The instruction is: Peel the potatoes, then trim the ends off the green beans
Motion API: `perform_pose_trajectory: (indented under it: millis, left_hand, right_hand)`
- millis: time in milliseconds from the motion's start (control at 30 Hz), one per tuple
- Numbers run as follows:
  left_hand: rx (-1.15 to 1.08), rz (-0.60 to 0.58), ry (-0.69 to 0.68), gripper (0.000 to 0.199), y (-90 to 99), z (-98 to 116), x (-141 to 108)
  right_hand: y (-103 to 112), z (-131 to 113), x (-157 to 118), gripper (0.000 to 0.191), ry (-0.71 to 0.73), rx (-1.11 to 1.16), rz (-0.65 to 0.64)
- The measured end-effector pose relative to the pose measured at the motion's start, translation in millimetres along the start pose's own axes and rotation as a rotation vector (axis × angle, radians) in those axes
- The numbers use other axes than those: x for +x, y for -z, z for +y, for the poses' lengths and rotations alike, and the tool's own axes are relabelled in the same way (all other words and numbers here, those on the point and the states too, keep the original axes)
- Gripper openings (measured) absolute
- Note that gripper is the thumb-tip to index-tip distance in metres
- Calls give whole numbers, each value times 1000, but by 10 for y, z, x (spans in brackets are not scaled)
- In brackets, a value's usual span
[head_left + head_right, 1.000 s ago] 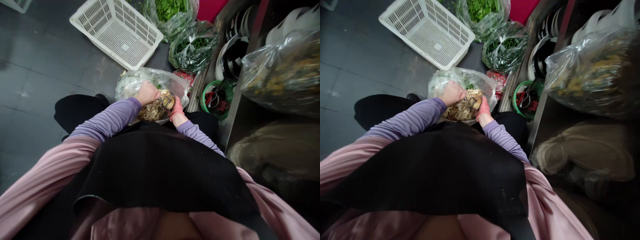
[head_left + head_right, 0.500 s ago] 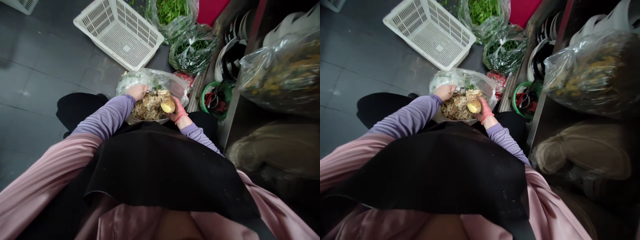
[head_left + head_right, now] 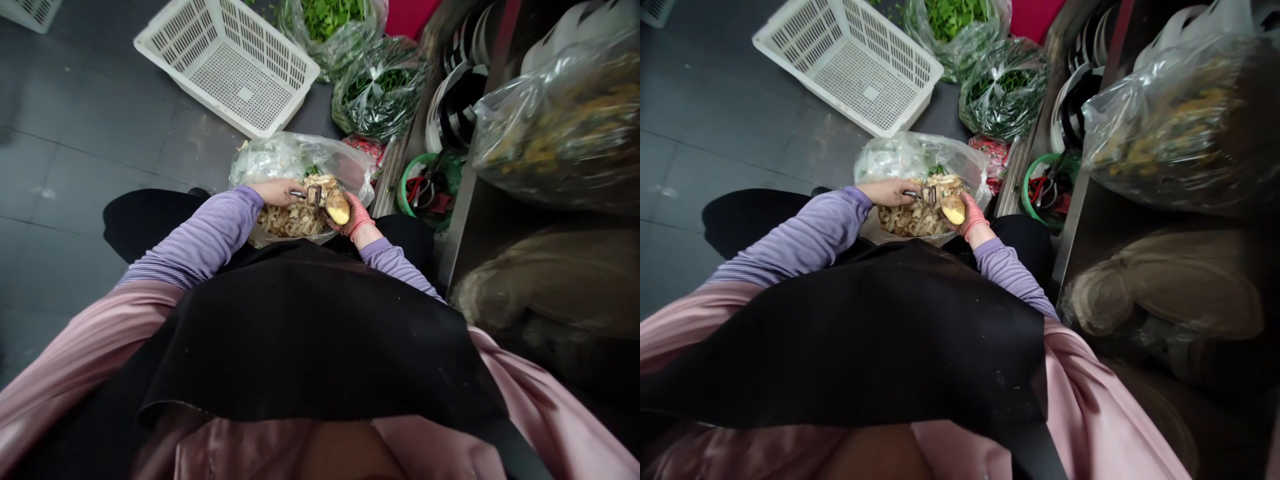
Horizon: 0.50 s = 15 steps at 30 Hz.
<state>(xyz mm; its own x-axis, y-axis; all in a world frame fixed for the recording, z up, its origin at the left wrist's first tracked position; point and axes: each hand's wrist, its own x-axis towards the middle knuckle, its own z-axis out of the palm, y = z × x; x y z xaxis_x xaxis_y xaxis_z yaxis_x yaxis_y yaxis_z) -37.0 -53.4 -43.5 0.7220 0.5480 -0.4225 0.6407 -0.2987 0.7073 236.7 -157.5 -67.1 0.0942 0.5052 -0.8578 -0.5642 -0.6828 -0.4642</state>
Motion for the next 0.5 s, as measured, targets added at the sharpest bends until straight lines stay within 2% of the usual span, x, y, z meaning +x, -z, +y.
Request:
perform_pose_trajectory:
  millis: [100,200,267,367,500]
  left_hand:
    - [-14,24,30,69,-86,169,34]
    - [180,174,113,75,-281,370,136]
    - [318,283,108,71,-399,401,236]
    - [412,360,56,60,-428,210,380]
    - [479,405,140,54,-281,-84,523]
  right_hand:
    - [-115,13,-69,28,-25,15,134]
    - [-258,74,-120,26,-12,16,183]
    - [-325,119,-135,21,21,5,197]
    - [-331,137,-134,17,73,-22,172]
    - [-194,52,-59,16,114,-117,157]
